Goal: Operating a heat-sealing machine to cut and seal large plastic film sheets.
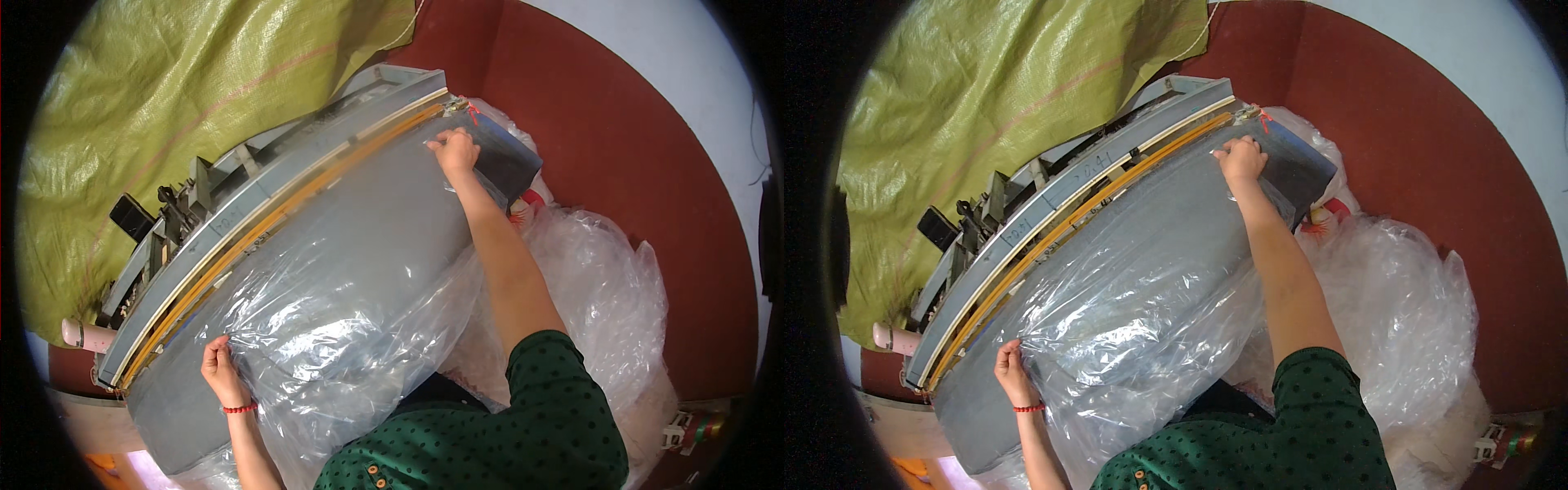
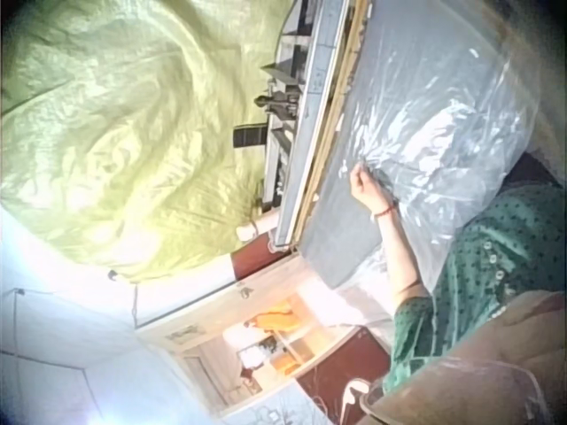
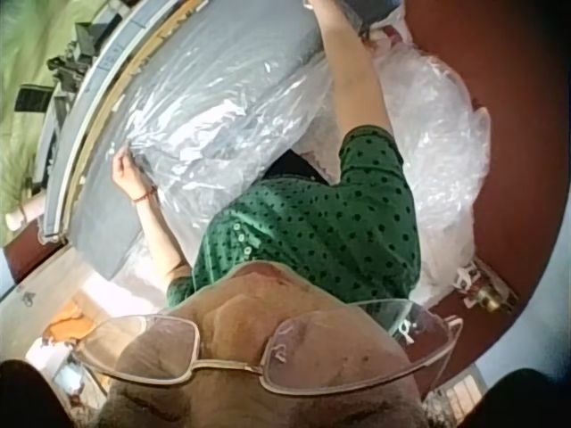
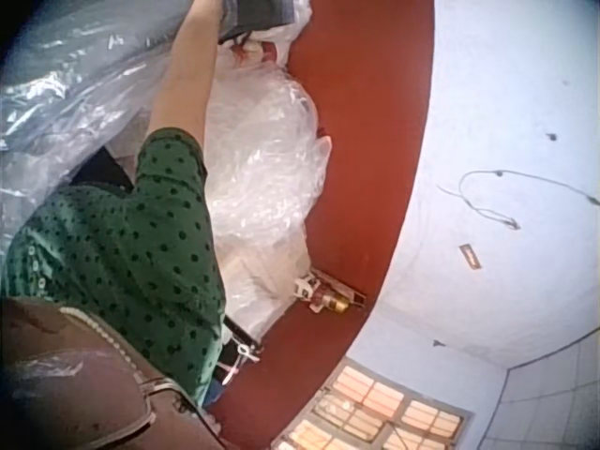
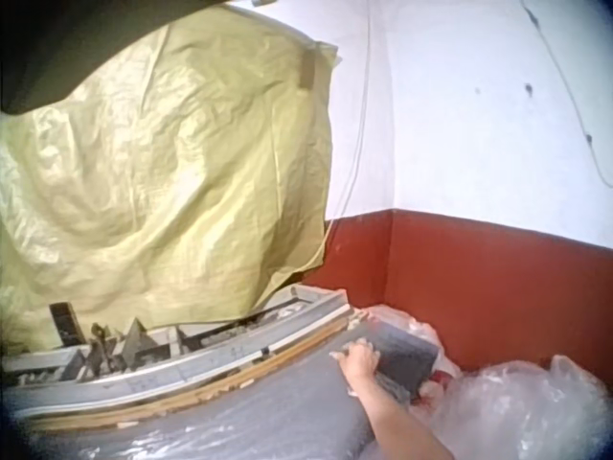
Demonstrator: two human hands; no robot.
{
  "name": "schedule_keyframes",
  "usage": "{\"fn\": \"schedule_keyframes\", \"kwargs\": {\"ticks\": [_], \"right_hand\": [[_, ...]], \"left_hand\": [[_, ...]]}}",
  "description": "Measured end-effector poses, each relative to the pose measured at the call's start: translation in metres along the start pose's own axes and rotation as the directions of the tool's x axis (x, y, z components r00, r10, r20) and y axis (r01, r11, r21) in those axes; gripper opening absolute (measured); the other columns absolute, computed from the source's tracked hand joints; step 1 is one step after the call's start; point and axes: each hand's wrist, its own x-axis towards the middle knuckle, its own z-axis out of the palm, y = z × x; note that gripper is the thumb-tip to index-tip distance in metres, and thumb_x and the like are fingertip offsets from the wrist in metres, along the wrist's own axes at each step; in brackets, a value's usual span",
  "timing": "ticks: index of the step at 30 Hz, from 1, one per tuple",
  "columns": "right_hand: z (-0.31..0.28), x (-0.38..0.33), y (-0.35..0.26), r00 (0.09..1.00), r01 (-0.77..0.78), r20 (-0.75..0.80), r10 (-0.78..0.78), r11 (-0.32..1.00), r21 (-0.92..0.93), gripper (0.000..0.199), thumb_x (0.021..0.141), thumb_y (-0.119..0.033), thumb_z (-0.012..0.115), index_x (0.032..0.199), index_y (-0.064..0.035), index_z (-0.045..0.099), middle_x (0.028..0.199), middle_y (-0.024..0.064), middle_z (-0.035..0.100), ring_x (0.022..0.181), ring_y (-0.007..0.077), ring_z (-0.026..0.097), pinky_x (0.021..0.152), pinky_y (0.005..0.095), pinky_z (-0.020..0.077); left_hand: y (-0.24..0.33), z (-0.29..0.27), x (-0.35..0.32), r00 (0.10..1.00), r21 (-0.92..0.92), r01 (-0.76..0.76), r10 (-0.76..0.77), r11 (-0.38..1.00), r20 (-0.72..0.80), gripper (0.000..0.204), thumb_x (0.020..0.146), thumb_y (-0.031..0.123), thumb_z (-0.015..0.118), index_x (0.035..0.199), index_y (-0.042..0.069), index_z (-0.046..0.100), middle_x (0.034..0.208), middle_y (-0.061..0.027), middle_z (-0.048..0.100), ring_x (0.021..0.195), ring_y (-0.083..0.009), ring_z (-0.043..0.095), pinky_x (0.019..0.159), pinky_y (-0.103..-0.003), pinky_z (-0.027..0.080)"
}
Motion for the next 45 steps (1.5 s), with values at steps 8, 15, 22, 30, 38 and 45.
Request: {"fn": "schedule_keyframes", "kwargs": {"ticks": [8, 15, 22, 30, 38, 45], "right_hand": [[0.019, 0.004, 0.004, 0.998, 0.063, 0.004, -0.063, 0.998, 0.021, 0.014, 0.069, -0.024, 0.065, 0.075, -0.0121, 0.061, 0.085, 0.0054, 0.057, 0.086, 0.0226, 0.054, 0.073, 0.0384, 0.0380], [0.031, 0.009, 0.014, 0.987, 0.121, -0.146, -0.059, 0.877, 0.465, 0.014, 0.072, -0.013, 0.062, 0.076, -0.0050, 0.052, 0.069, 0.0090, 0.059, 0.061, 0.0232, 0.058, 0.058, 0.0356, 0.0442], [0.027, 0.009, 0.018, 0.996, 0.081, -0.092, 0.013, 0.355, 0.931, 0.030, 0.070, 0.002, 0.062, 0.098, 0.0011, 0.051, 0.064, 0.0057, 0.059, 0.057, 0.0099, 0.055, 0.054, 0.0219, 0.0445], [0.045, 0.016, 0.034, 0.967, 0.250, -0.160, -0.199, 0.612, 0.751, 0.010, 0.075, -0.010, 0.055, 0.072, -0.0025, 0.061, 0.064, 0.0025, 0.057, 0.062, 0.0112, 0.053, 0.061, 0.0260, 0.0441], [0.048, 0.059, 0.088, 0.878, 0.470, -0.164, -0.450, 0.875, 0.115, 0.021, 0.082, -0.023, 0.050, 0.089, -0.0042, 0.056, 0.085, 0.0126, 0.059, 0.082, 0.0248, 0.056, 0.074, 0.0335, 0.0421], [0.065, 0.060, 0.072, 0.939, 0.342, -0.059, -0.340, 0.940, 0.020, 0.024, 0.084, -0.027, 0.048, 0.088, -0.0030, 0.050, 0.085, 0.0143, 0.057, 0.080, 0.0323, 0.054, 0.070, 0.0382, 0.0406]], "left_hand": [[-0.003, -0.002, 0.002, 1.000, -0.025, -0.001, 0.001, 1.000, 0.003, 0.012, 0.084, 0.007, 0.048, 0.084, 0.005, 0.060, 0.069, 0.0068, 0.050, 0.055, 0.0010, 0.036, 0.046, -0.014, 0.024], [0.000, 0.000, 0.000, 1.000, -0.049, 0.030, -0.030, 0.998, 0.001, 0.011, 0.084, 0.005, 0.048, 0.084, 0.005, 0.060, 0.069, 0.0069, 0.049, 0.055, 0.0011, 0.035, 0.046, -0.013, 0.024], [-0.001, -0.003, 0.000, 0.999, -0.067, 0.017, -0.019, 0.998, -0.027, 0.011, 0.084, 0.007, 0.050, 0.092, 0.005, 0.058, 0.070, 0.0062, 0.049, 0.054, 0.0007, 0.035, 0.046, -0.013, 0.024], [0.071, -0.069, -0.023, 0.698, 0.087, 0.285, -0.268, 0.955, 0.664, 0.054, 0.069, -0.009, 0.041, 0.121, 0.001, 0.037, 0.080, -0.0058, 0.060, 0.046, -0.0049, 0.044, 0.041, -0.018, 0.036], [0.013, -0.325, -0.068, 0.553, 0.907, 0.252, -0.819, 0.336, 0.149, 0.022, 0.076, 0.011, 0.057, 0.095, 0.000, 0.057, 0.085, -0.0089, 0.062, 0.065, -0.0167, 0.059, 0.052, -0.029, 0.048], [0.121, -0.480, -0.042, 0.693, 0.791, 0.611, 0.475, 0.011, -0.542, 0.011, 0.070, 0.003, 0.057, 0.080, 0.000, 0.057, 0.077, -0.0128, 0.061, 0.071, -0.0258, 0.058, 0.065, -0.033, 0.044]]}}
